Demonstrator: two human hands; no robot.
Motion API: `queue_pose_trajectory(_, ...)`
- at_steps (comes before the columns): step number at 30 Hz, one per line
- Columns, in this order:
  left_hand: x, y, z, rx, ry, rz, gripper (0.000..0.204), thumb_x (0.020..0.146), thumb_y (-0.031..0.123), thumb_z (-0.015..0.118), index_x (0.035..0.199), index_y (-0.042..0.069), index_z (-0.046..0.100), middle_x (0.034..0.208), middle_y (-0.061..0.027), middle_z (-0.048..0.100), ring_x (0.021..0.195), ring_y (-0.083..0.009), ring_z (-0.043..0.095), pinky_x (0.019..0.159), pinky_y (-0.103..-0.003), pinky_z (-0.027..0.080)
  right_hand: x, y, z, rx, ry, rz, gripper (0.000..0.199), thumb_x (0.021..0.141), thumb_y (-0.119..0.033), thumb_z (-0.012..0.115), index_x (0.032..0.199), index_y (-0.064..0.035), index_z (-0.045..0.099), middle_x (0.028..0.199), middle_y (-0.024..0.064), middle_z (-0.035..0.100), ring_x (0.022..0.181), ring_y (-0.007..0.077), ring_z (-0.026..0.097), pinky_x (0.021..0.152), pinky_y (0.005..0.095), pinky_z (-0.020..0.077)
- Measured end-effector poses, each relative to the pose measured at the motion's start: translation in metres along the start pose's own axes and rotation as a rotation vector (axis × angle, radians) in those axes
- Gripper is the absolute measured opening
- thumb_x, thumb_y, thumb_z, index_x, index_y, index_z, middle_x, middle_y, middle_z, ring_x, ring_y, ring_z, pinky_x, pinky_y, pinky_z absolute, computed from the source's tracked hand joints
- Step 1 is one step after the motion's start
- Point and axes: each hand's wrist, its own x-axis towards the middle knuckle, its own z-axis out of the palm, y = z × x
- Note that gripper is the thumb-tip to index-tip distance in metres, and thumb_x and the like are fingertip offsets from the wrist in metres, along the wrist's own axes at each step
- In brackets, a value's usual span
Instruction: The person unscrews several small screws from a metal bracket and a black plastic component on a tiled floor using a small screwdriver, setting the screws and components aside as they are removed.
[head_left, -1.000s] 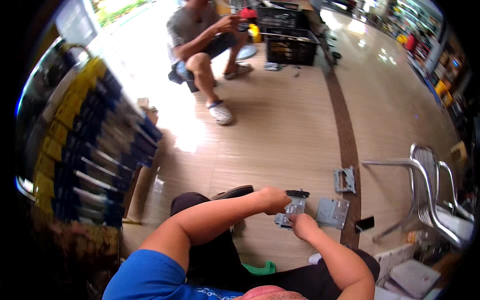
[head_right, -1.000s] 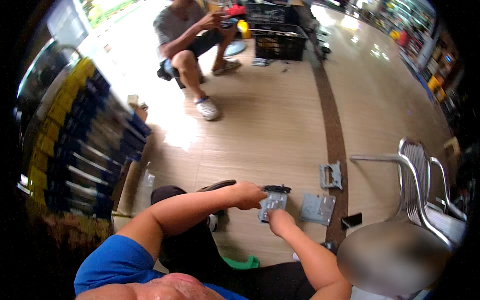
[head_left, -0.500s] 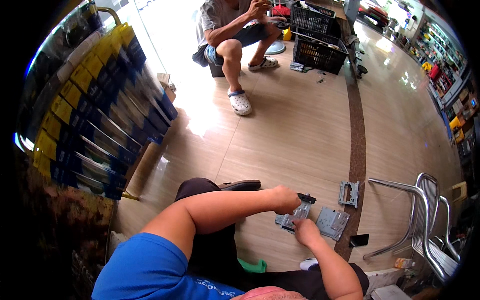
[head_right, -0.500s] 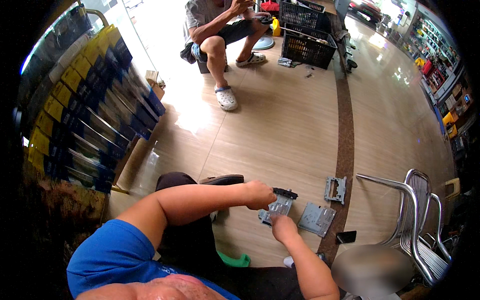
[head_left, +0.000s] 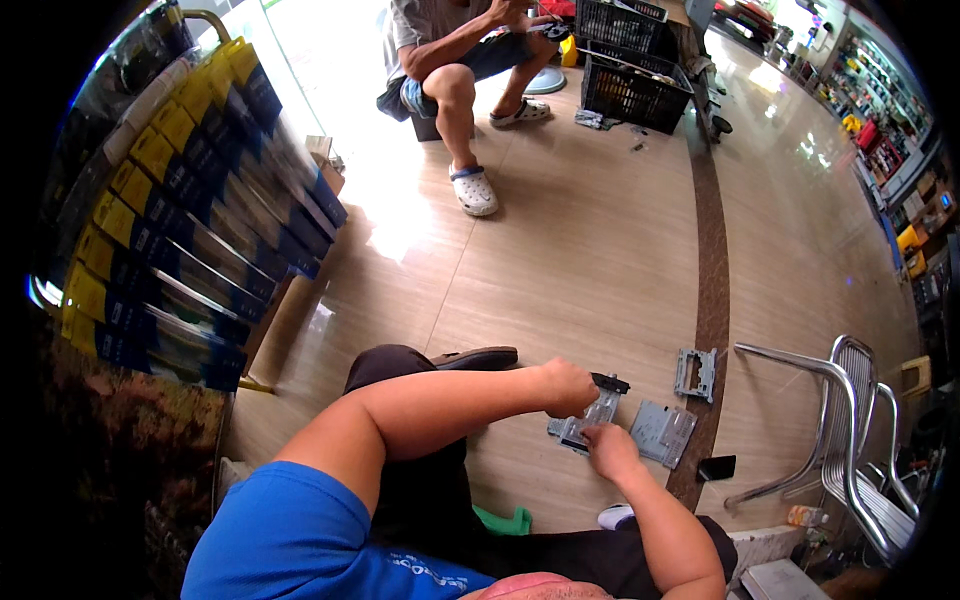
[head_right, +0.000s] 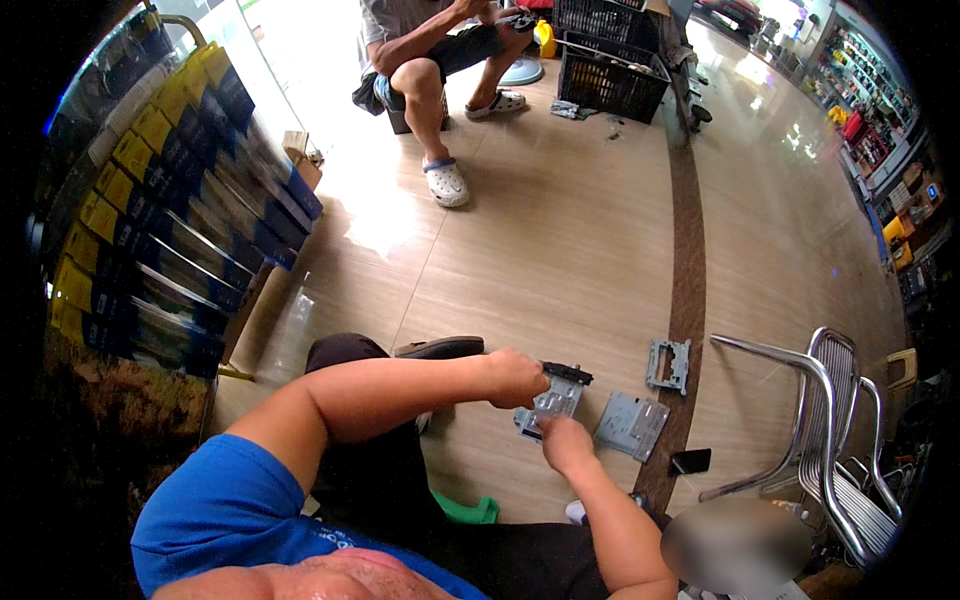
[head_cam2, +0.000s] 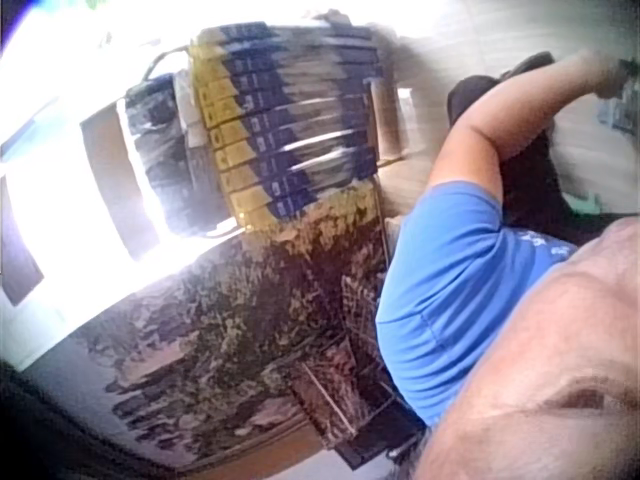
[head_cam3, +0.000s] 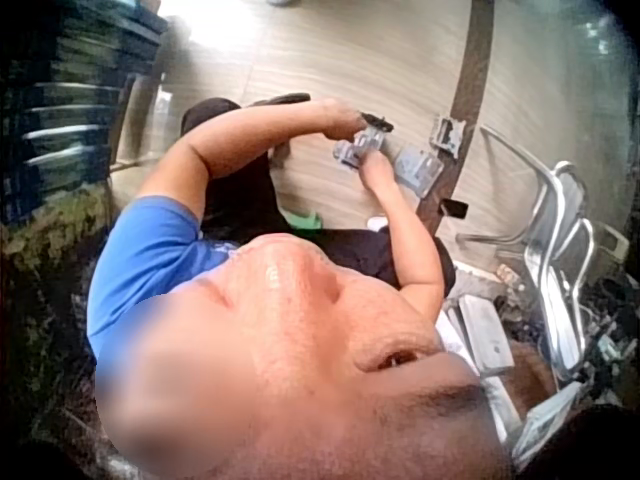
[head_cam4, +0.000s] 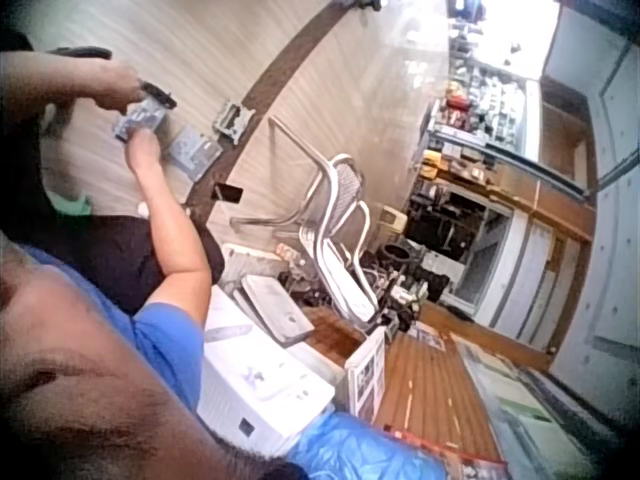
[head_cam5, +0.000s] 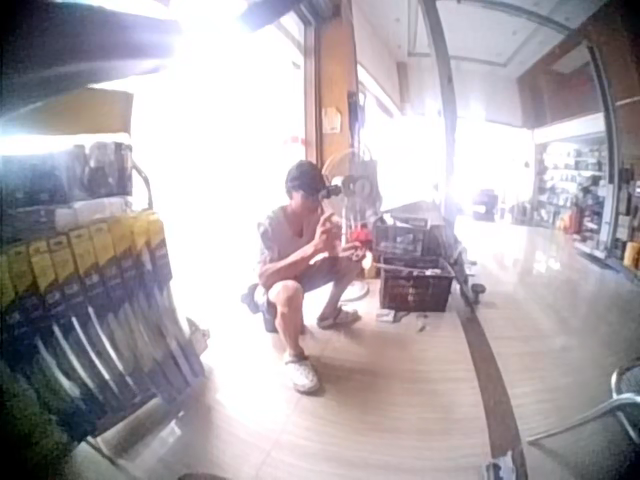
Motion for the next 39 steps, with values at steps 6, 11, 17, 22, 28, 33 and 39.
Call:
queue_pose_trajectory(6,0.006,-0.006,0.015,0.008,0.078,0.008,0.032,0.086,0.035,0.07,0.099,0.005,0.073,0.104,-0.0149,0.072,0.101,-0.0316,0.069,0.083,-0.044,0.055,-0.002,-0.001,0.003,-0.008,0.031,-0.061,0.024,0.085,-0.015,0.062,0.107,-0.011,0.072,0.097,0.0174,0.069,0.093,0.0389,0.065,0.082,0.0468,0.0536)
queue_pose_trajectory(11,0.006,-0.002,0.006,0.0,-0.016,-0.003,0.037,0.088,0.038,0.068,0.106,0.006,0.067,0.109,-0.0184,0.068,0.105,-0.0348,0.066,0.088,-0.045,0.053,-0.003,-0.003,-0.002,-0.026,0.035,-0.036,0.018,0.09,-0.017,0.055,0.095,-0.007,0.07,0.088,0.022,0.069,0.085,0.041,0.067,0.077,0.0506,0.0536)
queue_pose_trajectory(17,0.003,-0.002,0.012,0.024,0.066,-0.008,0.03,0.086,0.033,0.07,0.099,0.007,0.073,0.105,-0.0142,0.072,0.101,-0.0314,0.069,0.083,-0.044,0.055,-0.003,-0.007,-0.005,0.034,0.055,-0.02,0.02,0.087,-0.015,0.06,0.102,-0.0092,0.071,0.093,0.021,0.068,0.089,0.0404,0.066,0.08,0.0486,0.0534)
queue_pose_trajectory(22,0.004,-0.001,0.009,0.01,0.048,-0.02,0.03,0.086,0.033,0.07,0.101,0.007,0.073,0.106,-0.0134,0.072,0.102,-0.0305,0.068,0.083,-0.042,0.055,-0.003,-0.006,-0.005,0.018,0.018,-0.002,0.026,0.085,-0.011,0.06,0.109,-0.0105,0.071,0.096,0.02,0.069,0.091,0.0395,0.066,0.081,0.0473,0.0534)
queue_pose_trajectory(28,-0.003,0.002,-0.002,0.008,-0.028,-0.01,0.035,0.088,0.036,0.069,0.106,0.006,0.068,0.109,-0.018,0.068,0.104,-0.0346,0.066,0.085,-0.045,0.054,-0.002,-0.008,-0.004,0.008,-0.018,0.035,0.021,0.087,-0.016,0.061,0.105,-0.0083,0.07,0.096,0.0196,0.068,0.092,0.0398,0.066,0.081,0.048,0.0531)
queue_pose_trajectory(33,0.002,0.001,0.004,0.013,-0.004,-0.014,0.036,0.087,0.037,0.069,0.106,0.006,0.068,0.109,-0.0189,0.068,0.104,-0.0351,0.066,0.085,-0.045,0.054,-0.001,-0.014,-0.012,-0.053,-0.045,0.071,0.019,0.088,-0.02,0.064,0.1,-0.0065,0.069,0.097,0.0194,0.069,0.093,0.0401,0.065,0.08,0.0493,0.0526)
queue_pose_trajectory(39,0.002,0.002,0.002,0.018,-0.009,0.0,0.038,0.087,0.038,0.069,0.107,0.007,0.067,0.11,-0.0193,0.067,0.104,-0.0349,0.066,0.085,-0.046,0.054,-0.003,-0.009,-0.009,-0.018,0.015,0.035,0.018,0.087,-0.019,0.064,0.1,-0.007,0.07,0.097,0.0185,0.069,0.092,0.04,0.065,0.08,0.049,0.0526)
